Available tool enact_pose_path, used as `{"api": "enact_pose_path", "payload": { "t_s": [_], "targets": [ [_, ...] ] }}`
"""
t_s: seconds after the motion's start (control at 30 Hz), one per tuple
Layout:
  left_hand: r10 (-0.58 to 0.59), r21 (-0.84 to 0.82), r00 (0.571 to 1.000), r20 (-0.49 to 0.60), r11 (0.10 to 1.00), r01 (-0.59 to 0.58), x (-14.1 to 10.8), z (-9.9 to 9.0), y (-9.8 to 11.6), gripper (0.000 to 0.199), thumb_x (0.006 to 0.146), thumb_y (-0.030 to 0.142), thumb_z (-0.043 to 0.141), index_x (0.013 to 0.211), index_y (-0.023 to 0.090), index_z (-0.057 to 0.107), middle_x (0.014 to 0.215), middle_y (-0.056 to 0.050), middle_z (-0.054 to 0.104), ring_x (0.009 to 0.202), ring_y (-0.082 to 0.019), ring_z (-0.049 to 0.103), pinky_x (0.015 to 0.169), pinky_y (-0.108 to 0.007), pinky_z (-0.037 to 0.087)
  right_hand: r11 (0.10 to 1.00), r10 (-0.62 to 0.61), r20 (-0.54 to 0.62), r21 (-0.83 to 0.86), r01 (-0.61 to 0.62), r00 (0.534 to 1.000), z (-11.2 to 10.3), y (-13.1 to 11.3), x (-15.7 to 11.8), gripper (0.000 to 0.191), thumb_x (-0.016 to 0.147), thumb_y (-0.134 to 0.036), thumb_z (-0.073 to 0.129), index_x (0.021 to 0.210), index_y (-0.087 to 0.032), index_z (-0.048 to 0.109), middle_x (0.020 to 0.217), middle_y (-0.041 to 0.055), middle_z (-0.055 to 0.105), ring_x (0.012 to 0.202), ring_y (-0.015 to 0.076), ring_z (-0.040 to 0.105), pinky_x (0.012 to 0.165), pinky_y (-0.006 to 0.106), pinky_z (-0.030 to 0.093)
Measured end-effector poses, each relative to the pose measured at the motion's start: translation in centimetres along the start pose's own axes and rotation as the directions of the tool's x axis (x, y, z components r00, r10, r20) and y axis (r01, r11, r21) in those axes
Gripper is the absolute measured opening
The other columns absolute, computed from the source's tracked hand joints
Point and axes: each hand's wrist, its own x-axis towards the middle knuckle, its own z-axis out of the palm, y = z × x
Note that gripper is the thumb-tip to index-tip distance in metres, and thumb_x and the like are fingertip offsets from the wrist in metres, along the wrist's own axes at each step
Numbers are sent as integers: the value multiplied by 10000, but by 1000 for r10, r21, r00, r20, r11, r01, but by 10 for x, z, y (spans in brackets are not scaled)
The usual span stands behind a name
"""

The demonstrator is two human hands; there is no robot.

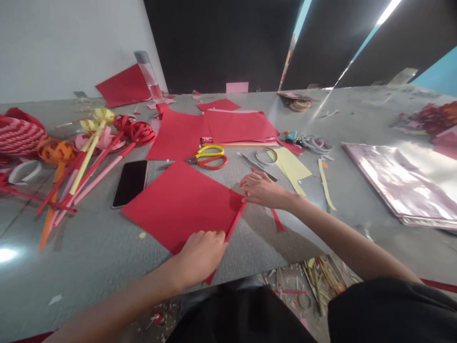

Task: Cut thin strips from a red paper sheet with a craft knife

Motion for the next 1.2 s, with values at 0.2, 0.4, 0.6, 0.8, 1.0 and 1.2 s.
{"api": "enact_pose_path", "payload": {
  "t_s": [0.2,0.4,0.6,0.8,1.0,1.2],
  "targets": [
    [14,-337,1000,-17,941,-19,12,-2,6,385,947,302,312,675,177,554,568,-20,618,566,-156,623,530,-248,425,998,-59,4,38,59,998,8,12,27,220,869,-394,522,792,-211,616,1154,50,575,1112,222,476,947,437,332],
    [-12,-107,963,-269,994,-17,27,-14,-15,342,924,365,383,798,159,625,763,-79,679,743,-228,641,605,-324,452,994,-100,-26,45,101,995,15,10,41,208,814,-417,601,771,-215,620,1173,40,565,1147,230,445,981,412,321],
    [298,32,865,-404,949,-313,48,1,-49,477,914,472,388,1278,179,481,1339,-75,514,1245,-235,414,956,-410,342,997,-40,-82,61,45,996,15,6,39,191,823,-404,596,815,-216,629,1130,38,592,1098,204,495,935,380,384],
    [285,-1,885,-368,952,-307,48,12,-54,507,917,456,378,1325,161,436,1383,-67,470,1292,-239,357,1004,-435,267,991,101,-223,105,-80,970,17,-6,5,218,926,-257,430,998,-206,629,1042,56,640,985,181,564,879,375,428],
    [300,-29,860,-413,939,-342,49,14,-55,493,918,447,373,1314,164,452,1355,-70,502,1279,-240,367,1008,-430,265,988,-54,-161,137,76,985,22,-19,-24,314,921,-245,442,1215,-217,550,1207,32,614,1150,167,505,929,350,430],
    [302,-38,851,-430,935,-351,50,16,-55,478,912,440,386,1308,182,458,1339,-74,515,1262,-246,385,1006,-440,278,993,-82,-88,80,89,993,22,-22,-24,346,926,-292,441,1256,-226,522,1266,34,581,1202,186,472,910,374,426]
  ]
}}
